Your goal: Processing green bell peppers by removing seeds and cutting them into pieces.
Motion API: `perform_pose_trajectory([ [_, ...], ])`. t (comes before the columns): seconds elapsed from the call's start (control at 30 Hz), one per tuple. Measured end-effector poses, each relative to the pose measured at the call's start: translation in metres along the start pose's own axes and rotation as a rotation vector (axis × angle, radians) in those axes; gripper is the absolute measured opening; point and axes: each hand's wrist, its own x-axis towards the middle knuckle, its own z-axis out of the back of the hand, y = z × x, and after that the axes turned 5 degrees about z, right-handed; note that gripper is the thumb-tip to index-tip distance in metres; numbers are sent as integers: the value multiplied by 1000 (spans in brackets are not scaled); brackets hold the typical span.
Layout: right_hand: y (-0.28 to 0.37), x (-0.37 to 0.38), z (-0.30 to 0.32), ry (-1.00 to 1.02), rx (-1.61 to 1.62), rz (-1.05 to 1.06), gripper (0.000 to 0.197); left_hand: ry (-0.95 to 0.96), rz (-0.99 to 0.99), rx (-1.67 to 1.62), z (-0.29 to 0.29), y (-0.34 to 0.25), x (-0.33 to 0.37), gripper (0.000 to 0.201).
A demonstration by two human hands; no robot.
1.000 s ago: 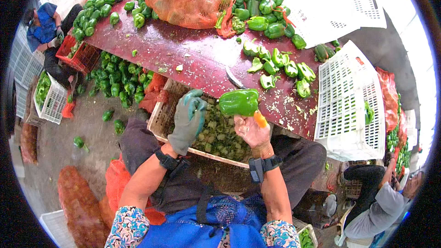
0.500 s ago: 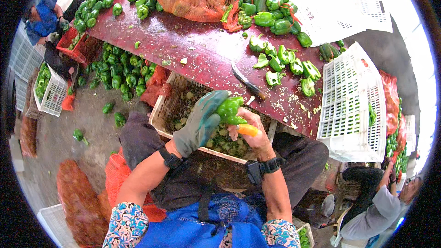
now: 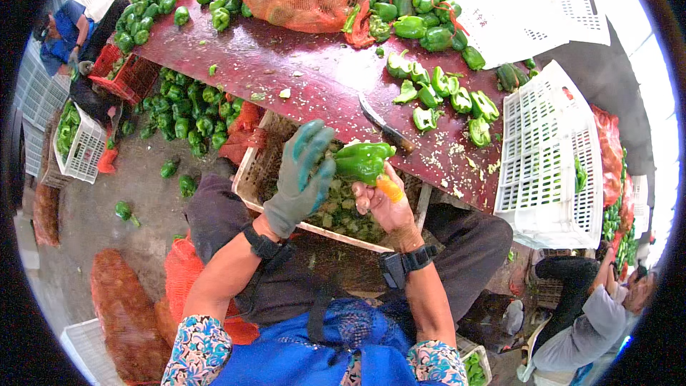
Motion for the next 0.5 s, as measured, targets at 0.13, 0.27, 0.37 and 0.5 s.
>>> perform_pose_trajectory([
  [0.13,-10,3,6,34,-43,-5,38,144,-224,94,1,-6,1,55],
  [0.27,-15,3,13,40,-94,21,40,238,-235,232,0,-15,-1,49],
  [0.37,-7,8,10,27,-22,-4,41,304,-22,739,8,-19,5,27],
  [0.5,3,11,5,-11,40,-17,44,191,188,512,7,2,-7,31],
])
